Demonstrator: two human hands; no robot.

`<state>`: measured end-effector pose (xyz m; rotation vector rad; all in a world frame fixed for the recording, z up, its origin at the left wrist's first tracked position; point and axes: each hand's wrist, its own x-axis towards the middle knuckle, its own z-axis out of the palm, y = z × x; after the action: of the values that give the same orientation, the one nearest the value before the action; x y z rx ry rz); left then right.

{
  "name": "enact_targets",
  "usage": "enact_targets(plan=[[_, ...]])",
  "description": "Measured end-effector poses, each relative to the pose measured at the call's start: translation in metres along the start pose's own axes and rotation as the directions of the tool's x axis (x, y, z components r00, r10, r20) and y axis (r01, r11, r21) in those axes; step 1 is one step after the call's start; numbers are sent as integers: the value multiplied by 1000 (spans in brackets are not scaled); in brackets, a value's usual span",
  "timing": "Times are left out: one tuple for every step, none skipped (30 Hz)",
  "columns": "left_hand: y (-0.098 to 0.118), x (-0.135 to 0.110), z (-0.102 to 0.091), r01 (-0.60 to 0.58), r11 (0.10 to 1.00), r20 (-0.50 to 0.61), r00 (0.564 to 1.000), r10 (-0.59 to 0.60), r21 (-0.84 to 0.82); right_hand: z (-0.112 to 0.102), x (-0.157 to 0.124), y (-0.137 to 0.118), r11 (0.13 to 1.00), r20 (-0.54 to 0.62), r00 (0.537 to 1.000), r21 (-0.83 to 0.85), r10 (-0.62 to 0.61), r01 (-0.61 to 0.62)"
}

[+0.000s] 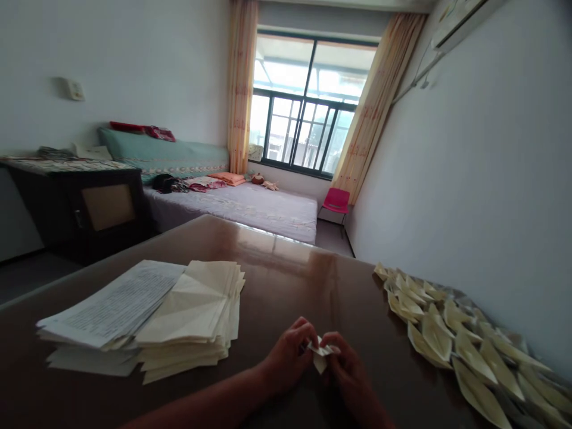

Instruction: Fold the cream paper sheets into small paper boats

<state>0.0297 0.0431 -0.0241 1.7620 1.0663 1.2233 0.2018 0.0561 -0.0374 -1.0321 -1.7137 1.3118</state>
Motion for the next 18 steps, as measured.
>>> enact_targets(plan=[[-1,0,0,1,1000,-5,1000,-1,-13,-1,1,1,1000,28,1000,16,5,-5],[-1,0,0,4,1000,-9,1000,-4,-28,-2,2,3,999,37,999,28,14,-15],[-1,-1,0,9,999,-5,1000,-9,-45,-3,3,4,999,41,999,35,30,-31],[-1,-1,0,16,998,7,1000,-15,-65,-4,4,5,998,43,998,37,51,-52],[-2,-1,0,24,996,21,1000,-22,-84,-5,5,6,997,40,997,38,72,-73],[-2,-1,0,31,995,34,999,-28,-98,-6,6,7,995,40,995,38,90,-91],[-2,-1,0,33,994,35,999,-29,-106,-7,7,8,994,52,993,39,102,-104],[-3,0,0,28,994,25,999,-25,-106,-8,8,8,993,63,992,44,105,-108],[-4,0,0,18,995,4,1000,-18,-99,-9,8,7,993,82,992,53,99,-104],[-5,1,0,5,996,-22,1000,-6,-87,-10,8,6,993,110,990,64,88,-96],[-6,1,0,-11,997,-43,999,8,-71,-11,7,3,993,138,988,77,74,-85],[-7,1,0,-28,998,-58,998,25,-54,-11,6,0,993,171,984,90,59,-75],[-7,1,0,-45,998,-64,997,42,-33,-11,4,-3,992,191,980,102,48,-69],[-7,1,0,-62,998,-61,996,61,-8,-10,3,-7,991,169,985,117,40,-61],[-6,0,0,-79,997,-60,995,80,21,-9,2,-10,989,161,986,129,50,-72],[-5,0,0,-95,994,-48,994,97,51,-8,1,-13,986,124,989,135,77,-94],[-4,-1,0,-108,991,-44,993,112,83,-7,0,-15,985,94,990,126,106,-117],[-2,-2,0,-121,986,-23,992,124,111,-6,-1,-16,983,53,989,114,136,-142]])
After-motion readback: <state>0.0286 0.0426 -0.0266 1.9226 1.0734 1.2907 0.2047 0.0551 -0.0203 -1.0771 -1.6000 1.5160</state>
